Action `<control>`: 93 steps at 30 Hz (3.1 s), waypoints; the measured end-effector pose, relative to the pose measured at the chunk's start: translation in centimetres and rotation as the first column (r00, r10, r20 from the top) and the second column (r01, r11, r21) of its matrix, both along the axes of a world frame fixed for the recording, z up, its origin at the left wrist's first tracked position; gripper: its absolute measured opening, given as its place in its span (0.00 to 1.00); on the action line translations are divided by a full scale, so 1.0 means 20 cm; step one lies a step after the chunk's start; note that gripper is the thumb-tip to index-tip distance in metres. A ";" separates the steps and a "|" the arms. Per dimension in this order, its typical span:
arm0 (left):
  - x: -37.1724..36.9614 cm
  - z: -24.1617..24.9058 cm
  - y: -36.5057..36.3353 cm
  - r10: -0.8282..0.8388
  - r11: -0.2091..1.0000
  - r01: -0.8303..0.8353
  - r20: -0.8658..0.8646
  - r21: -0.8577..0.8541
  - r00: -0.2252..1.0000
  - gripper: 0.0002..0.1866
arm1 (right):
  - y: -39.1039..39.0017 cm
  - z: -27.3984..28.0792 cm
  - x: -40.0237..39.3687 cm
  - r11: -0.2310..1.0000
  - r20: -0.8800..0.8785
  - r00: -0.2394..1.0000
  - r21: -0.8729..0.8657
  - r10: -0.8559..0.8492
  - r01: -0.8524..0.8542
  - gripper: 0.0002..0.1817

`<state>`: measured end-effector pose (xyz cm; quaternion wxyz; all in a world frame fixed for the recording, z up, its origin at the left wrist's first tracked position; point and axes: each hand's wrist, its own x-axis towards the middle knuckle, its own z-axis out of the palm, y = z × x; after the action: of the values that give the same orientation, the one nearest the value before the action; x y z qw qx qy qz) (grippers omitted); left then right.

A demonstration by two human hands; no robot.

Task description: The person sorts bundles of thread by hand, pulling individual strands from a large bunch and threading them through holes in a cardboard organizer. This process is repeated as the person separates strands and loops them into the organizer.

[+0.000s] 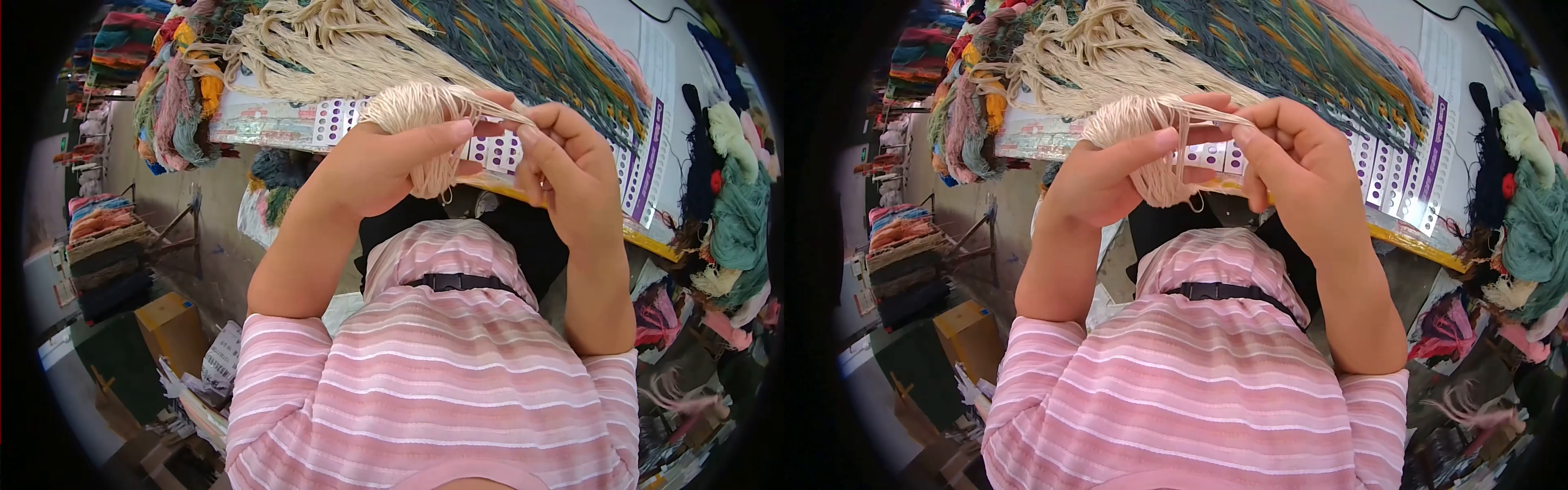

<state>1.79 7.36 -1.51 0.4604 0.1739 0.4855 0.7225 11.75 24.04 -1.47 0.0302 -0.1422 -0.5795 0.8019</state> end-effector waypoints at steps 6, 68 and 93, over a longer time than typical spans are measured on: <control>0.00 -0.01 0.00 -0.161 0.983 0.141 0.191 0.113 0.968 0.30 | -0.10 -0.02 -0.02 0.998 0.043 0.998 0.020 0.054 -0.055 0.12; 0.01 0.01 -0.01 -0.150 0.973 0.077 0.342 0.219 0.928 0.33 | -0.12 0.03 -0.03 0.998 -0.022 0.998 -0.020 0.055 -0.055 0.09; -0.02 0.04 -0.06 -0.096 0.989 0.093 0.013 0.111 0.995 0.26 | -0.11 -0.01 0.03 0.962 -0.038 0.989 -0.226 0.146 -0.151 0.05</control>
<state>1.42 6.24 -0.75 0.4883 0.2152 0.4318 0.7272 12.41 21.92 -1.76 -0.0405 -0.0927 -0.4923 0.8645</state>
